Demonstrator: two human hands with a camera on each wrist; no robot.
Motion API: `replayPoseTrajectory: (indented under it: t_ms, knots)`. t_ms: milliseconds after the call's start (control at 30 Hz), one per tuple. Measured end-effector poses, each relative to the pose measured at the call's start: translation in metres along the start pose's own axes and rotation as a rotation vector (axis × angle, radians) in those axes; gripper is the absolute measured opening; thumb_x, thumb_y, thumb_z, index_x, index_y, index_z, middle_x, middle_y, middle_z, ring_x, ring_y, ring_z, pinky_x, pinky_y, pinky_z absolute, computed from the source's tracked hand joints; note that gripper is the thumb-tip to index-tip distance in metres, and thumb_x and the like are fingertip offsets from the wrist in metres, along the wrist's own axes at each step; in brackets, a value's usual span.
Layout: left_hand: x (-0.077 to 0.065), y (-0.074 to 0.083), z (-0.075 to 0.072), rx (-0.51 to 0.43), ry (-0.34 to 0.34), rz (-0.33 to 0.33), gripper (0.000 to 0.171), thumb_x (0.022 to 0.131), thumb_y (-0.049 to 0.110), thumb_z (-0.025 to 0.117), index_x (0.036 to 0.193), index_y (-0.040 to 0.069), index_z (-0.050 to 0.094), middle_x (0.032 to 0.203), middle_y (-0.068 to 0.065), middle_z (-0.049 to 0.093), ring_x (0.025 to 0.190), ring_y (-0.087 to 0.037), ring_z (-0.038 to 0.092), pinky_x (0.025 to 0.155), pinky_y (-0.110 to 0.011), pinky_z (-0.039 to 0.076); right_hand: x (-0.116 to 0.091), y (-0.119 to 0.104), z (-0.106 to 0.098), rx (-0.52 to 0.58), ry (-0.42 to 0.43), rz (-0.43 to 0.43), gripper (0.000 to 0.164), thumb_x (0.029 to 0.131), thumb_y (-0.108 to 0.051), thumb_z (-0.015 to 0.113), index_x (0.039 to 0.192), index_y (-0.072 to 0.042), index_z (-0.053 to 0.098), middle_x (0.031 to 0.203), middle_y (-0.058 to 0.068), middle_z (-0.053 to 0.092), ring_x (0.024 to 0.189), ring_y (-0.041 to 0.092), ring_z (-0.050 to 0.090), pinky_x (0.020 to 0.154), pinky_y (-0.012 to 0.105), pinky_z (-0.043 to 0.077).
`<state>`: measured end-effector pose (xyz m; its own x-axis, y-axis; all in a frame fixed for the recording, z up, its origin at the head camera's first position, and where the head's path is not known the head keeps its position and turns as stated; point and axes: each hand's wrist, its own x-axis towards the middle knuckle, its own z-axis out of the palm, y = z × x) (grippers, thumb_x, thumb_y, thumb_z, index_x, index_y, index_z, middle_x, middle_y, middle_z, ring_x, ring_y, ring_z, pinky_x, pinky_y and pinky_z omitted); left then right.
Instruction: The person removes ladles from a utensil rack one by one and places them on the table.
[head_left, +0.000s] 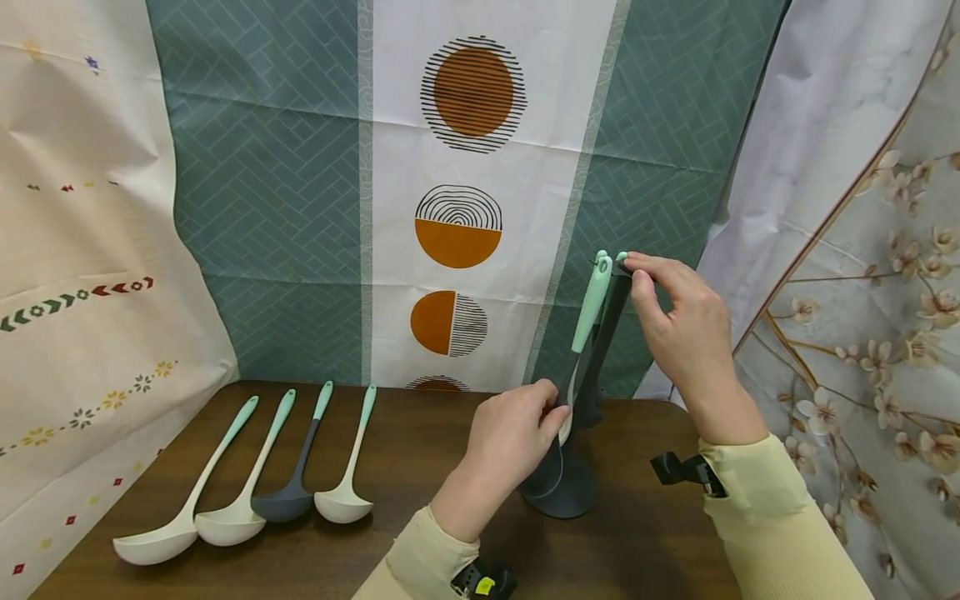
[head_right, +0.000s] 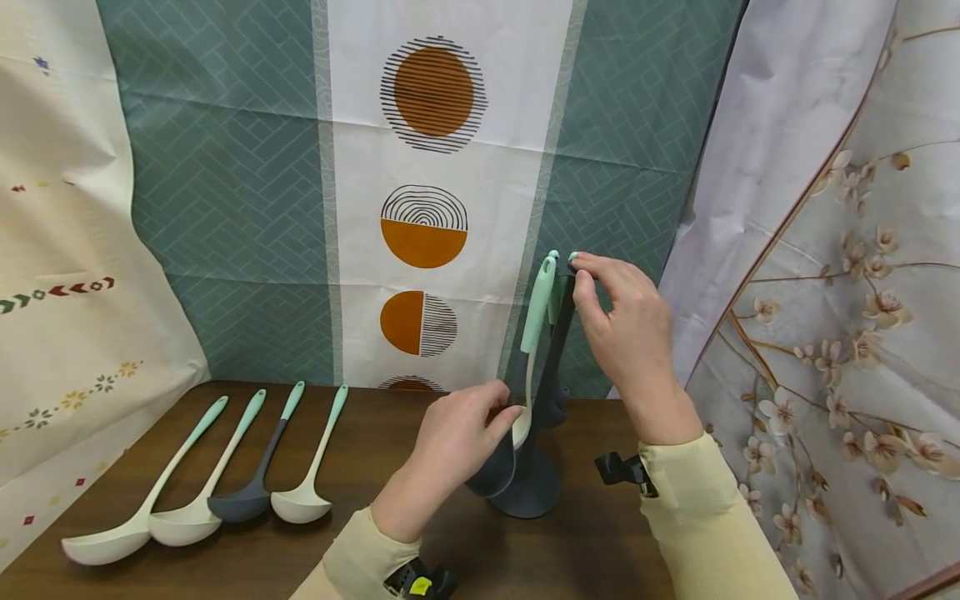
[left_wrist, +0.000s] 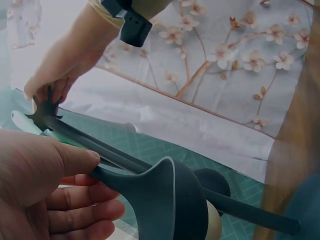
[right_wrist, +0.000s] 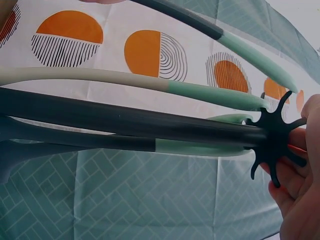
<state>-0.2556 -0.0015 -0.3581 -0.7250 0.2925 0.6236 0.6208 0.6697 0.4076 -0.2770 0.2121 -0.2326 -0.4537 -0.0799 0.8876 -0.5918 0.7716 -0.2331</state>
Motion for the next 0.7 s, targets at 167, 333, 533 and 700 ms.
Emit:
replayPoseTrajectory:
  t_ms: [167,333,533,700]
  knots:
    - [-0.0001,0.0005,-0.0031,0.000,0.013,0.006,0.020,0.103,0.030,0.082,0.092,0.018,0.071,0.069,0.013,0.054,0.058,-0.005,0.047,0.051,-0.023,0.038,-0.0003,-0.0001,-0.0002,-0.004,-0.008,0.005,0.033,0.113,-0.027,0.058,0.135,-0.014,0.080,0.140,0.001,0.075,0.133,0.029,0.067,0.109,0.059,0.051]
    - [0.0006,0.0011,-0.0064,0.010,0.027,0.004,0.022,0.103,0.031,0.082,0.089,0.019,0.069,0.068,0.013,0.052,0.057,-0.005,0.047,0.050,-0.023,0.037,0.0005,-0.0001,0.0000,0.000,-0.009,0.003,0.034,0.114,-0.028,0.057,0.135,-0.014,0.080,0.140,0.001,0.075,0.133,0.029,0.067,0.109,0.060,0.051]
    - [0.0010,0.0008,-0.0088,0.008,0.022,-0.011,0.024,0.103,0.031,0.083,0.087,0.020,0.069,0.066,0.013,0.051,0.057,-0.006,0.047,0.050,-0.024,0.037,0.0007,0.0018,-0.0002,-0.010,-0.005,0.001,0.035,0.114,-0.029,0.056,0.134,-0.014,0.081,0.140,-0.001,0.075,0.132,0.027,0.068,0.108,0.058,0.052]
    - [0.0005,-0.0008,-0.0102,0.001,0.032,-0.017,0.023,0.102,0.031,0.084,0.087,0.020,0.069,0.064,0.013,0.050,0.056,-0.006,0.047,0.050,-0.025,0.038,0.0009,0.0028,-0.0001,-0.017,-0.007,-0.003,0.035,0.114,-0.030,0.055,0.134,-0.014,0.080,0.140,-0.001,0.075,0.132,0.027,0.068,0.109,0.058,0.051]
